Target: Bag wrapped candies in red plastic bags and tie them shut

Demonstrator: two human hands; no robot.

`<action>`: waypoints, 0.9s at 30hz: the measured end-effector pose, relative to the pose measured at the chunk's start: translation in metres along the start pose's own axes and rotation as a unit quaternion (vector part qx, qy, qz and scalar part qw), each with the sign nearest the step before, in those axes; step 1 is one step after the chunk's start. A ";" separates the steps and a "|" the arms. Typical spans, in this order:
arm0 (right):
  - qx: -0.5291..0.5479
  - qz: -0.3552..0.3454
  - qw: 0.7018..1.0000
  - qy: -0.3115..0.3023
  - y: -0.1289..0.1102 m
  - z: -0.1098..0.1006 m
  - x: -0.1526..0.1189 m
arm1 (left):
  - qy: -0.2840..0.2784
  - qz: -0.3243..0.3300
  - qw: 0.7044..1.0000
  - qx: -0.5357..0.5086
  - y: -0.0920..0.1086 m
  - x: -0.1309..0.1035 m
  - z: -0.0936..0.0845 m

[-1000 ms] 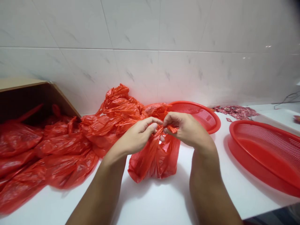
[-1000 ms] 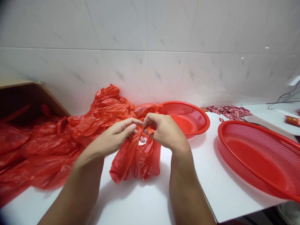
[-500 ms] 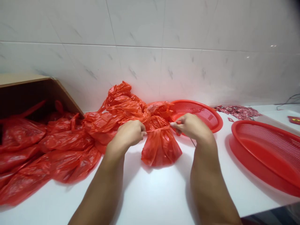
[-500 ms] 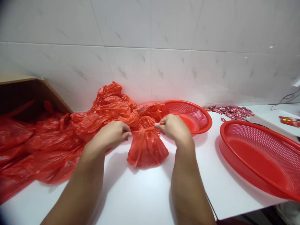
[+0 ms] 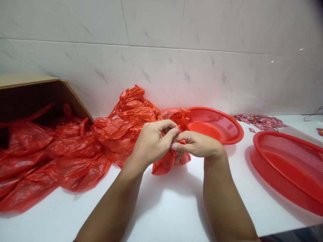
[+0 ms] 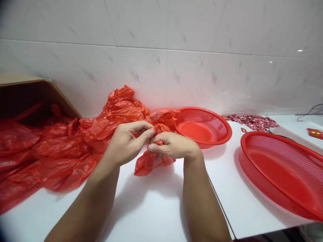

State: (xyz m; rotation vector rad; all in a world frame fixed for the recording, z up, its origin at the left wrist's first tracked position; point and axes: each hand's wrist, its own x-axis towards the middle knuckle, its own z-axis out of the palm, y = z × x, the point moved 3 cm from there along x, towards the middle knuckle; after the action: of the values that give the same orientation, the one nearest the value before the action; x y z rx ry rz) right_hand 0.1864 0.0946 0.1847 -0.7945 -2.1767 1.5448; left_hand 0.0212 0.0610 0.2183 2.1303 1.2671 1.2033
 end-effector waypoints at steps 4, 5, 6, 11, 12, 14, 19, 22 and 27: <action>-0.052 -0.041 0.993 0.101 -0.004 -0.003 0.002 | 0.000 -0.002 1.000 -0.008 0.002 -0.005 0.001; -0.049 -0.064 0.989 0.120 -0.007 -0.005 -0.001 | -0.018 -0.006 1.000 -0.012 0.002 -0.007 0.001; -0.043 -0.084 0.987 0.133 -0.010 -0.005 -0.004 | -0.040 -0.011 0.999 -0.011 0.002 -0.008 0.001; -0.056 -0.113 0.975 0.181 -0.024 -0.001 -0.018 | -0.128 -0.047 0.991 0.006 0.006 -0.014 0.004; -0.070 -0.110 0.974 0.187 -0.026 0.001 -0.020 | -0.137 -0.051 0.989 -0.003 0.008 -0.015 0.005; -0.096 -0.102 0.970 0.199 -0.029 0.002 -0.022 | -0.146 -0.052 0.988 -0.023 0.012 -0.015 0.007; -0.090 -0.115 0.968 0.204 -0.036 0.008 -0.030 | -0.182 -0.054 0.979 -0.071 0.021 -0.015 0.016; -0.075 -0.143 0.969 0.185 -0.040 0.013 -0.036 | -0.217 -0.071 0.966 -0.124 0.024 -0.020 0.028; -0.075 -0.170 0.982 0.034 -0.048 0.027 -0.047 | -0.202 -0.090 0.962 -0.162 0.015 -0.058 0.035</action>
State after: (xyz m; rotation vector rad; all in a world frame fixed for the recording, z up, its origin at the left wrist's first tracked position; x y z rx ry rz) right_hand 0.1961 0.0337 0.2223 -0.4758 -2.2558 1.1804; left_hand 0.0448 0.0075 0.1811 1.8518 0.9803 0.7819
